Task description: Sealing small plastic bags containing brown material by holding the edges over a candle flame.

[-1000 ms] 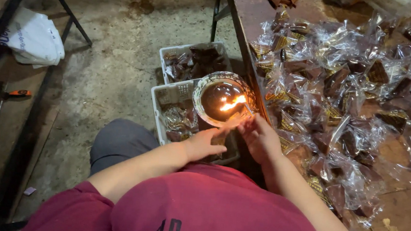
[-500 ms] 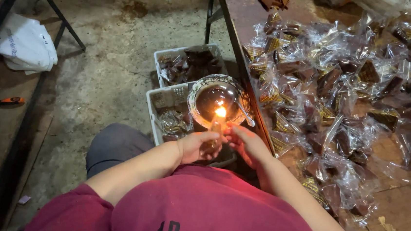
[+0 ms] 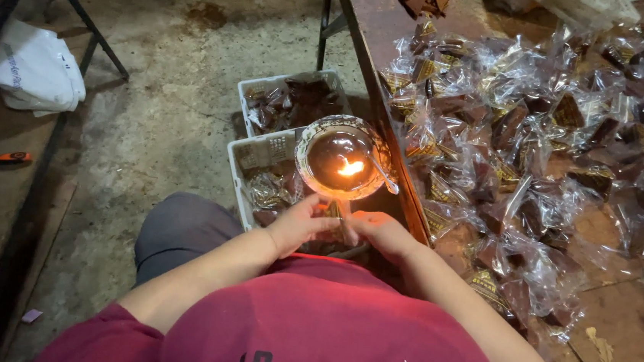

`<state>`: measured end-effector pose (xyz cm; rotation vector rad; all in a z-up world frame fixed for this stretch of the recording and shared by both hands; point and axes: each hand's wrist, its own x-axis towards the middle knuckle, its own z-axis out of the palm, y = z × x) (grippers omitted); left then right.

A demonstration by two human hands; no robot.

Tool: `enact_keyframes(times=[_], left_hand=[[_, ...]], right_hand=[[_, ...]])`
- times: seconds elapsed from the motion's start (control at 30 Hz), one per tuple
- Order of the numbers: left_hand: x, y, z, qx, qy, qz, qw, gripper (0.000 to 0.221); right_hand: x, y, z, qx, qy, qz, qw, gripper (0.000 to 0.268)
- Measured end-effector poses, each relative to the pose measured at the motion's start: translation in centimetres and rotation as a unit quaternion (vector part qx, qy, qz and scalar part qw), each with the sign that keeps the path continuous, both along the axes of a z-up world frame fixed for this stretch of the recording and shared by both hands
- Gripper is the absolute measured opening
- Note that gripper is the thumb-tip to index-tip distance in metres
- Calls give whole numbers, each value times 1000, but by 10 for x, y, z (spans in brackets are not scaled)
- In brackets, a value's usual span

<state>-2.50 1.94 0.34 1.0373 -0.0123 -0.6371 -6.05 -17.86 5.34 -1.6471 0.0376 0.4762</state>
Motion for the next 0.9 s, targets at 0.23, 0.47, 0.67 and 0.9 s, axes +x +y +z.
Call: enact_keyframes(times=[0.23, 0.47, 0.67, 0.9], left_hand=[[-1, 23, 3, 148, 16, -86, 985, 29], [10, 53, -30, 223, 137, 0, 965, 96], [12, 43, -34, 235, 78, -56, 967, 85], [-7, 25, 24, 120, -6, -73, 990, 78]], right_hand=[[27, -43, -1, -298, -104, -122, 941, 37], [26, -120, 2, -576, -38, -154, 802, 50], [19, -116, 5, -548, 26, -97, 831, 80], [34, -91, 5, -127, -245, -378, 884, 33]])
